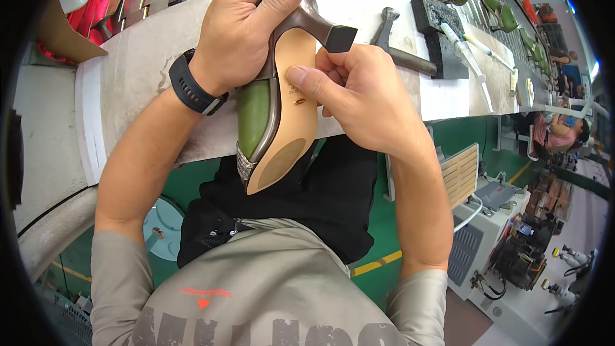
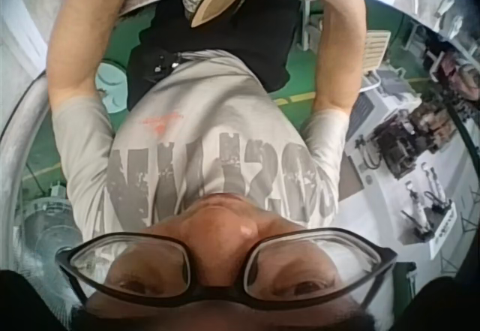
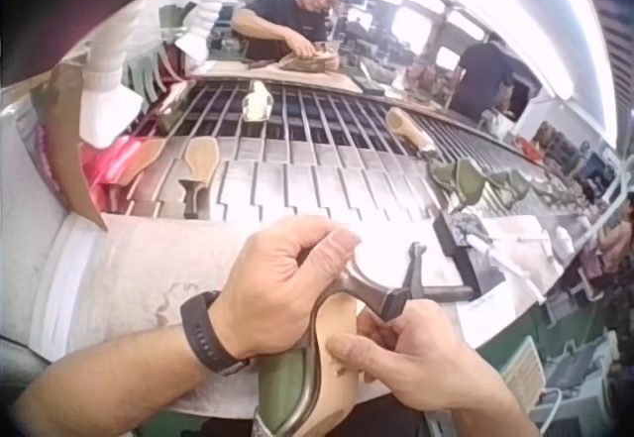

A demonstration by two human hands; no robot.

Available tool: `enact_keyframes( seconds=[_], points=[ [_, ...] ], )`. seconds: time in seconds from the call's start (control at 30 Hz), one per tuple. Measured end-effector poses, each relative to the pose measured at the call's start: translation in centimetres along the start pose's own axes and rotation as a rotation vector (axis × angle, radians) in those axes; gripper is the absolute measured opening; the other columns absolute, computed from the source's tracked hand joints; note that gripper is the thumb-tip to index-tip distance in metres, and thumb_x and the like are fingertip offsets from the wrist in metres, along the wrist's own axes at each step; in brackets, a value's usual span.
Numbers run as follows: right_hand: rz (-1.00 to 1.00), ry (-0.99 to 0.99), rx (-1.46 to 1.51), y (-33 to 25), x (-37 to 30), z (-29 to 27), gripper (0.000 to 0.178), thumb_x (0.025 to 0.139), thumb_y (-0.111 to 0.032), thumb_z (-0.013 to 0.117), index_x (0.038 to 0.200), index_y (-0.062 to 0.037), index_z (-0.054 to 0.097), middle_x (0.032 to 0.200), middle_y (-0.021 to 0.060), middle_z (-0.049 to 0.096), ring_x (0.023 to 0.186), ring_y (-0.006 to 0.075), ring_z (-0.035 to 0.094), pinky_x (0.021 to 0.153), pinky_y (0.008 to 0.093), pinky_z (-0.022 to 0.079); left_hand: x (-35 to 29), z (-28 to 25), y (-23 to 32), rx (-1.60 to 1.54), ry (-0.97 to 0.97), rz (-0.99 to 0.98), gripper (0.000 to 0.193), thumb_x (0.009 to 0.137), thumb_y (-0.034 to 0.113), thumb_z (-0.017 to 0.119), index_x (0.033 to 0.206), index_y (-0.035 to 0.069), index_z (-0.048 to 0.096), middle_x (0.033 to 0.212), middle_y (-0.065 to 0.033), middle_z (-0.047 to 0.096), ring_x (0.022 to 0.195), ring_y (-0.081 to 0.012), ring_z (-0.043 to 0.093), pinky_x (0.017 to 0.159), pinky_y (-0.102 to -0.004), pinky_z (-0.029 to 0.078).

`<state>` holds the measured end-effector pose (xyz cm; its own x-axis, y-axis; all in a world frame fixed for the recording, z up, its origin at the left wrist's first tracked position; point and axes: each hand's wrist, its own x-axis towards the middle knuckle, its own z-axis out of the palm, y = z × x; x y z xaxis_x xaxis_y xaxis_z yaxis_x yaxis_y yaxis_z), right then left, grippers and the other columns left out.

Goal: The person assembles high heel shoes on an assembly line by placing soles and heels onto shoe lasts, applying adhesive with a syringe, and hammering the edges with a hammer.

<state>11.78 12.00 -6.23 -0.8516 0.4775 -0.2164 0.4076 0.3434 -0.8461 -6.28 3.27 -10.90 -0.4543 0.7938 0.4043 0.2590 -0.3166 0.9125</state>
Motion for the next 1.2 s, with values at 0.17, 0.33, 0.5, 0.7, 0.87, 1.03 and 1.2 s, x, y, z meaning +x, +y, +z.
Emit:
enact_keyframes(
  seconds=[0.17, 0.33, 0.5, 0.7, 0.87, 1.03, 1.2],
  points=[
    [-0.055, 0.025, -0.064, 0.0, 0.4, -0.1, 0.043, 0.099, -0.033, 0.080, 0.088, 0.0082, 0.074, 0.064, 0.0024, 0.061, 0.059, 0.0060, 0.049, 0.052, 0.0298, 0.041, 0.1, 0.8, -0.2, 0.014, 0.109, 0.124, 0.037, 0.111, 0.026, 0.060, 0.101, -0.007, 0.074, 0.090, -0.0212, 0.075, 0.084, -0.0280, 0.071, 0.077, -0.0375, 0.054],
    [-0.037, 0.037, -0.055, 0.2, 0.4, 0.3, 0.042, 0.099, -0.033, 0.081, 0.088, 0.0076, 0.074, 0.062, 0.0021, 0.060, 0.057, 0.0060, 0.046, 0.050, 0.0303, 0.041, 0.2, 1.1, -1.0, 0.024, 0.128, 0.121, 0.042, 0.112, 0.029, 0.058, 0.100, -0.008, 0.074, 0.090, -0.0243, 0.074, 0.085, -0.0315, 0.072, 0.077, -0.0396, 0.054],
    [-0.076, 0.066, -0.007, 0.2, 0.5, 0.4, 0.043, 0.096, -0.033, 0.084, 0.086, 0.0075, 0.074, 0.061, 0.0015, 0.060, 0.056, 0.0056, 0.046, 0.050, 0.0293, 0.040, 0.5, 1.3, -1.1, 0.009, 0.113, 0.159, 0.046, 0.113, 0.033, 0.055, 0.100, -0.007, 0.073, 0.089, -0.0251, 0.073, 0.084, -0.0343, 0.072, 0.078, -0.0408, 0.054],
    [0.002, 0.148, -0.007, 0.9, 0.6, 1.6, 0.040, 0.088, -0.029, 0.086, 0.077, 0.0060, 0.070, 0.061, -0.0005, 0.060, 0.057, 0.0046, 0.049, 0.051, 0.0274, 0.040, 0.6, 1.4, -0.7, -0.018, 0.065, 0.072, 0.051, 0.114, 0.037, 0.055, 0.100, -0.008, 0.073, 0.087, -0.0239, 0.074, 0.082, -0.0307, 0.072, 0.077, -0.0388, 0.055],
    [-0.024, 0.283, 0.116, 1.5, 1.1, 2.7, 0.034, 0.085, -0.026, 0.085, 0.076, 0.0037, 0.071, 0.061, -0.0009, 0.061, 0.057, 0.0042, 0.052, 0.051, 0.0265, 0.041, 0.6, 1.5, -1.3, -0.067, 0.073, 0.028, 0.055, 0.115, 0.041, 0.054, 0.100, -0.009, 0.073, 0.085, -0.0211, 0.074, 0.083, -0.0244, 0.071, 0.078, -0.0370, 0.055],
    [-0.181, 0.376, 0.210, 2.7, 2.0, 3.3, 0.034, 0.092, -0.029, 0.085, 0.091, 0.0028, 0.074, 0.073, 0.0016, 0.070, 0.064, 0.0064, 0.062, 0.059, 0.0255, 0.050, 0.8, 0.9, -1.6, -0.079, 0.082, 0.065, 0.054, 0.114, 0.041, 0.055, 0.103, -0.009, 0.073, 0.086, -0.0199, 0.073, 0.085, -0.0213, 0.071, 0.078, -0.0367, 0.055],
    [-0.031, 0.242, 0.368, 3.0, 0.5, 2.6, 0.032, 0.101, -0.024, 0.078, 0.108, 0.0065, 0.071, 0.090, 0.0052, 0.076, 0.080, 0.0090, 0.069, 0.073, 0.0266, 0.057, 0.6, -0.3, -0.8, 0.069, -0.018, 0.019, 0.042, 0.108, 0.040, 0.069, 0.111, -0.001, 0.078, 0.095, -0.0037, 0.073, 0.089, -0.0101, 0.065, 0.080, -0.0268, 0.053]
  ],
)
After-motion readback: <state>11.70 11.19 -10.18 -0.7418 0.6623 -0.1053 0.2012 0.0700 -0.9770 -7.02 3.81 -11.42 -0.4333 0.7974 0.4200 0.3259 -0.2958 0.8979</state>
